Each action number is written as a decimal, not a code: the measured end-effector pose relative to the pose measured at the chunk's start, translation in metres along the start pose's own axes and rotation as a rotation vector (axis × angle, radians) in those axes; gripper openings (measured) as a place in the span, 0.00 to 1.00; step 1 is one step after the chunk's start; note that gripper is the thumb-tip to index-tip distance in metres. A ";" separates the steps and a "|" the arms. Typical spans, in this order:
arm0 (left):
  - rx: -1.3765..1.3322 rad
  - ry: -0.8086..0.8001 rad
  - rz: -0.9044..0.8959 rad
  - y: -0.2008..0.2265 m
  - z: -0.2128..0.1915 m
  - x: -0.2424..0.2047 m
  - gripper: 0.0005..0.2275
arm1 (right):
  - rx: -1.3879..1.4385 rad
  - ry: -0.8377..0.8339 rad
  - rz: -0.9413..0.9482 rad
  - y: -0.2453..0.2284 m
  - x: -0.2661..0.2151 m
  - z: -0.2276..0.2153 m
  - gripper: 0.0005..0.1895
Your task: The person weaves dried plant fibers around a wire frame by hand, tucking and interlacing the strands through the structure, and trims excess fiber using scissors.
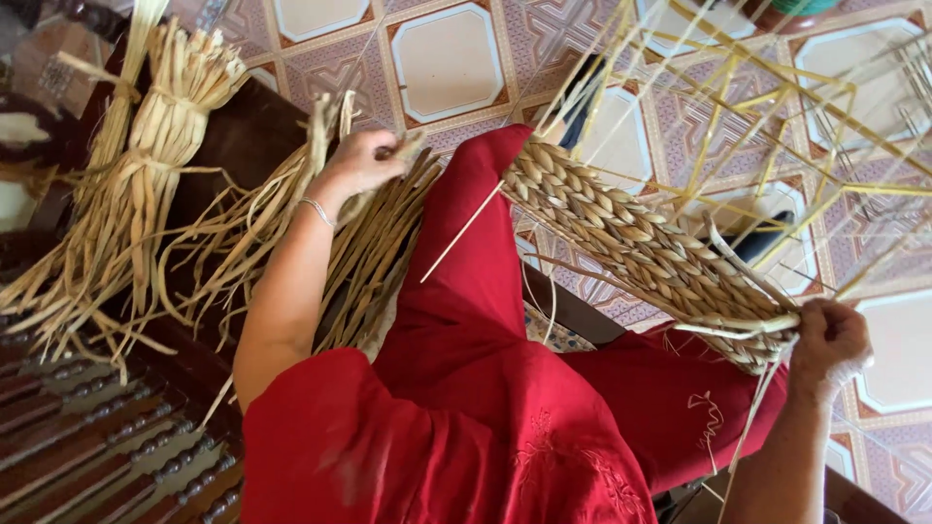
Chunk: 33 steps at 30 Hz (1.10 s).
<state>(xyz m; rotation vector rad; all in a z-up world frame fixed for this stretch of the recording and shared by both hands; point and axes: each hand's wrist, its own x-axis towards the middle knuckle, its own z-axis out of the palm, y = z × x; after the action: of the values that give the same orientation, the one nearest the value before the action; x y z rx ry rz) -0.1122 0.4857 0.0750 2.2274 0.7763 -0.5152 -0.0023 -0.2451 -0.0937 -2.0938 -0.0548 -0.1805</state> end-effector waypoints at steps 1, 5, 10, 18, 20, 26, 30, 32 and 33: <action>0.025 0.022 0.196 0.015 0.007 -0.001 0.06 | -0.039 -0.030 -0.029 -0.005 0.001 -0.002 0.03; 0.080 0.018 0.746 0.076 0.045 0.003 0.07 | -0.098 -0.097 -0.036 -0.031 0.000 -0.008 0.04; -0.080 -0.248 0.719 0.182 0.125 -0.003 0.03 | -0.102 -0.088 -0.004 -0.063 -0.001 -0.006 0.05; -0.090 -0.120 1.319 0.293 0.276 -0.035 0.06 | -0.124 0.022 0.055 -0.104 -0.010 -0.003 0.06; -0.041 0.054 1.476 0.310 0.320 -0.030 0.05 | -0.070 0.033 0.017 -0.110 -0.016 -0.002 0.06; 0.105 -0.141 1.345 0.331 0.412 -0.012 0.04 | -0.149 0.105 -0.188 -0.117 -0.018 -0.003 0.07; 0.035 -0.159 1.313 0.332 0.422 -0.007 0.05 | -0.190 0.148 -0.255 -0.121 -0.022 -0.003 0.08; 0.120 -0.171 1.278 0.334 0.426 -0.005 0.04 | -0.134 0.131 -0.195 -0.119 -0.018 -0.001 0.06; 0.162 -0.176 1.259 0.334 0.428 -0.004 0.04 | -0.106 0.121 -0.165 -0.117 -0.017 0.000 0.05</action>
<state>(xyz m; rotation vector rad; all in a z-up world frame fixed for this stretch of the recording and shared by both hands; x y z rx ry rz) 0.0495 -0.0185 -0.0441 2.2624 -0.7978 -0.1143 -0.0327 -0.1852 0.0038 -2.1796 -0.1484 -0.4170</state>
